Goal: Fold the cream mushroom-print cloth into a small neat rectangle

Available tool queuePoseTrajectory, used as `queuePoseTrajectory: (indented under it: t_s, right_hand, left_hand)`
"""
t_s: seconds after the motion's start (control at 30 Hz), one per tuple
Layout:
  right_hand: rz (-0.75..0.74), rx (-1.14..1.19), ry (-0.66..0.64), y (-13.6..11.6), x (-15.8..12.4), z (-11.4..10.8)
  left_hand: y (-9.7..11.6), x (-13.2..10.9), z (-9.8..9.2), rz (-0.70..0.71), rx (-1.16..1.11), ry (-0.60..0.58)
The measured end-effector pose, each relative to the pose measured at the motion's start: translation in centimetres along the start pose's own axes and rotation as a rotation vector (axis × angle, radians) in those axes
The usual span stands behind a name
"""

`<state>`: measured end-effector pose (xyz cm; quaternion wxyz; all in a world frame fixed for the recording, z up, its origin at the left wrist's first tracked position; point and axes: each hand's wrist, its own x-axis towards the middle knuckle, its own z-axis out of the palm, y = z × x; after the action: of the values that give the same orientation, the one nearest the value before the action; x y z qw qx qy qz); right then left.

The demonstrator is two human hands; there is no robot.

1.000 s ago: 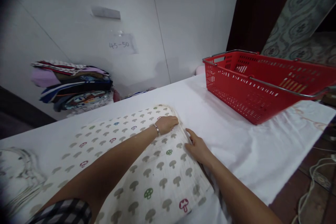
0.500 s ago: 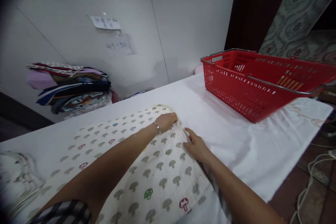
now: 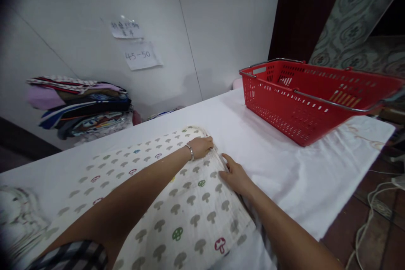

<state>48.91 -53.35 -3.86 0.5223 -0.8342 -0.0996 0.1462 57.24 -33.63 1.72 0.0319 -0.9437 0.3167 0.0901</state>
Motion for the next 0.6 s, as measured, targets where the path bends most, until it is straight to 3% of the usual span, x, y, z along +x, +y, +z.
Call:
queuePoseTrajectory:
  t_s: [0.6]
  right_hand:
    - [0.031, -0.02, 0.007, 0.1, 0.1, 0.1]
  left_hand:
    - [0.5, 1.1, 0.8, -0.128, -0.005, 0.031]
